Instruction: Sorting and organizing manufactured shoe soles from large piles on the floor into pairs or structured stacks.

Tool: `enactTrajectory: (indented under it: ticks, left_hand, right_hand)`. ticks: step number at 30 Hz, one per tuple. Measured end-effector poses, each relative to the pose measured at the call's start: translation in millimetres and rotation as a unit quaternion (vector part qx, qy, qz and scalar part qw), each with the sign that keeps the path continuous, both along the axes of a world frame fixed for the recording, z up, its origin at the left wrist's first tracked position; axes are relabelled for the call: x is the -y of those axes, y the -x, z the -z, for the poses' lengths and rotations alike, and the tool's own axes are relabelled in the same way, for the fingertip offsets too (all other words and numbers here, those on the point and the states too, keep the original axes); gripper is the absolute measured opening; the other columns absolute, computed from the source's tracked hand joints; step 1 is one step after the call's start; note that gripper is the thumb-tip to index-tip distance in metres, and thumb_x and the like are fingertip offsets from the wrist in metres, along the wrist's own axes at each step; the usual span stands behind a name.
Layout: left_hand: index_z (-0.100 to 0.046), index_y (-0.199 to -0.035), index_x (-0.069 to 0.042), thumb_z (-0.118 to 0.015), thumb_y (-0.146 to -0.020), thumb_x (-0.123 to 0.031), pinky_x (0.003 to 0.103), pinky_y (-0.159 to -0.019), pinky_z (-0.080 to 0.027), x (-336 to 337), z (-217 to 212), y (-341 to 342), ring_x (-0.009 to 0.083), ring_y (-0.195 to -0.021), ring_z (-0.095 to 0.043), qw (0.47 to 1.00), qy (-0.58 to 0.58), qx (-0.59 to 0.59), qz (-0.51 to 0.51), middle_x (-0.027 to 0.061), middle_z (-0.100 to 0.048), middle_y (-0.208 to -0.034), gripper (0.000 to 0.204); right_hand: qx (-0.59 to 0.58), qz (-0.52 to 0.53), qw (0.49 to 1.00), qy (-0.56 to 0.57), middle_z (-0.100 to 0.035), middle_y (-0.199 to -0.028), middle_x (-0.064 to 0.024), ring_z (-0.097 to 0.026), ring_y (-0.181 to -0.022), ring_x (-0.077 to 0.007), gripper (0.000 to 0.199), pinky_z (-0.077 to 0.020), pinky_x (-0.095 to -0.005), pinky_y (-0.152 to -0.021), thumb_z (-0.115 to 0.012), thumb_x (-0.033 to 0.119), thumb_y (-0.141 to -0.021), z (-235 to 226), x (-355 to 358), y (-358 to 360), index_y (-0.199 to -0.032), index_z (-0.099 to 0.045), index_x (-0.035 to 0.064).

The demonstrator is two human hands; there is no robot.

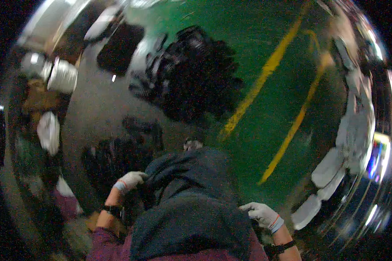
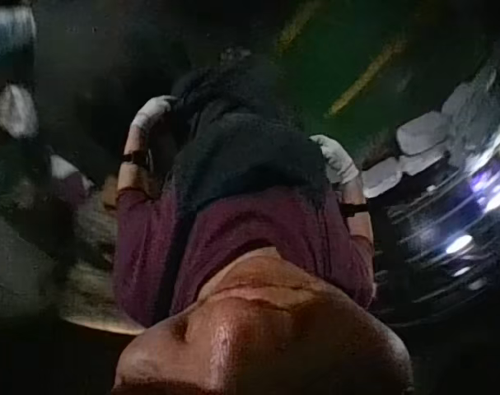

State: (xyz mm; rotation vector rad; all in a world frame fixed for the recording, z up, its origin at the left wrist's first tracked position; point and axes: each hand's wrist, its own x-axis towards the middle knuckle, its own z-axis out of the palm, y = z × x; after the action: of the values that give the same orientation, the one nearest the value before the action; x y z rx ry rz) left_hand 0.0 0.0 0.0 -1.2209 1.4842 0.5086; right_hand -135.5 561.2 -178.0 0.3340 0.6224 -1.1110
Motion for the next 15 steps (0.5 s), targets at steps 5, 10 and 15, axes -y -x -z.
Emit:
enactTrajectory:
  ticks: [5,10,15]
  left_hand:
    - [-0.076,-0.120,-0.004,-0.058,-0.092,-0.011,0.035,-0.092,-0.055,-119.1,93.2,-175.9,0.0198,-0.105,-0.070,0.968,-0.161,-0.159,-0.105,0.0075,-0.078,-0.116,0.033]
    - [-0.072,-0.130,-0.007,-0.068,-0.080,0.007,0.033,-0.099,-0.053,-304.8,213.3,-241.9,0.0221,-0.114,-0.068,0.866,-0.398,-0.280,-0.115,0.0097,-0.074,-0.126,0.051]
    - [-0.072,-0.125,-0.001,-0.056,-0.088,-0.013,0.025,-0.069,-0.043,-499.9,239.8,-305.7,0.0073,-0.079,-0.052,0.616,-0.422,-0.091,-0.659,-0.0045,-0.069,-0.103,0.042]
  right_hand:
    - [-0.183,-0.160,0.968,-0.057,-0.075,-0.103,-0.0058,-0.068,-0.092,-0.0153,0.030,-0.0539,-0.0300,-0.084,-0.073,0.018,-0.087,23.5,-53.8,73.8,-0.108,-0.073,-0.0024]
    - [-0.216,-0.372,0.888,-0.164,-0.072,-0.098,-0.0031,-0.065,-0.087,-0.0129,0.022,-0.0518,-0.0286,-0.076,-0.070,0.014,-0.087,11.4,-158.4,169.4,-0.103,-0.074,-0.0007]
    - [-0.104,-0.471,0.871,-0.094,-0.071,-0.099,-0.0027,-0.062,-0.089,-0.0139,0.017,-0.0503,-0.0293,-0.081,-0.062,0.015,-0.097,43.9,-143.4,210.5,-0.101,-0.072,0.0009]
